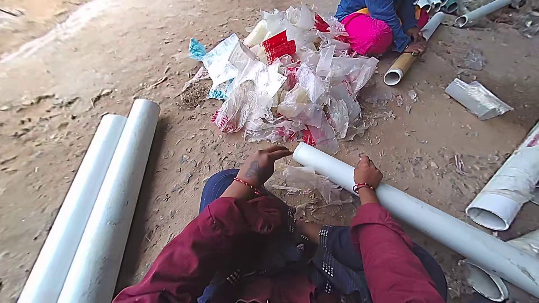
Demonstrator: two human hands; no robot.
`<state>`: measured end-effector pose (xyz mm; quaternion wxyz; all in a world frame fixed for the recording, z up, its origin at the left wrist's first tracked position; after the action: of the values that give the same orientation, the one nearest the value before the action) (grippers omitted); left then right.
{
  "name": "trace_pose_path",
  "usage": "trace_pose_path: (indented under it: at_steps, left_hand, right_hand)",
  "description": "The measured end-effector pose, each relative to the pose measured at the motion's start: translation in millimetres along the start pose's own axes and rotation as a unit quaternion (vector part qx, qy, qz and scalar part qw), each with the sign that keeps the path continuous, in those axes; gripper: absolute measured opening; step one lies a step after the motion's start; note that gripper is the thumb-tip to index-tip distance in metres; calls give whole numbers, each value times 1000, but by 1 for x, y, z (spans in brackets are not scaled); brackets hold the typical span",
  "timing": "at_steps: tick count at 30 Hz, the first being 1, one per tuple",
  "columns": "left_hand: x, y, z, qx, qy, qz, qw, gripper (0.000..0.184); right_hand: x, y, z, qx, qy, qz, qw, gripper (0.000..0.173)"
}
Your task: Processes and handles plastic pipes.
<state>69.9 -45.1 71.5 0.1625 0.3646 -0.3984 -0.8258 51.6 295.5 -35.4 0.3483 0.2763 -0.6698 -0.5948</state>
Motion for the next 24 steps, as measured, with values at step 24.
trace_pose_path:
  at_steps: [24]
  left_hand:
    - [1, -171, 64, 439, 153, 81, 882, 32]
  right_hand:
    - [-13, -3, 0, -31, 16, -3, 999, 38]
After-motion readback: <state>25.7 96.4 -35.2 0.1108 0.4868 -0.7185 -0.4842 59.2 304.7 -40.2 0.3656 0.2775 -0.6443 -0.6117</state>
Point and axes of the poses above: each hand's wrist, its own z-axis towards the middle knuckle, its own y-axis out of the back of the hand, x = y × z, the point moved 3 cm from there along z, towards the middle knuckle, and after that the axes turned 6 degrees about -y, right-handed, at the moved point
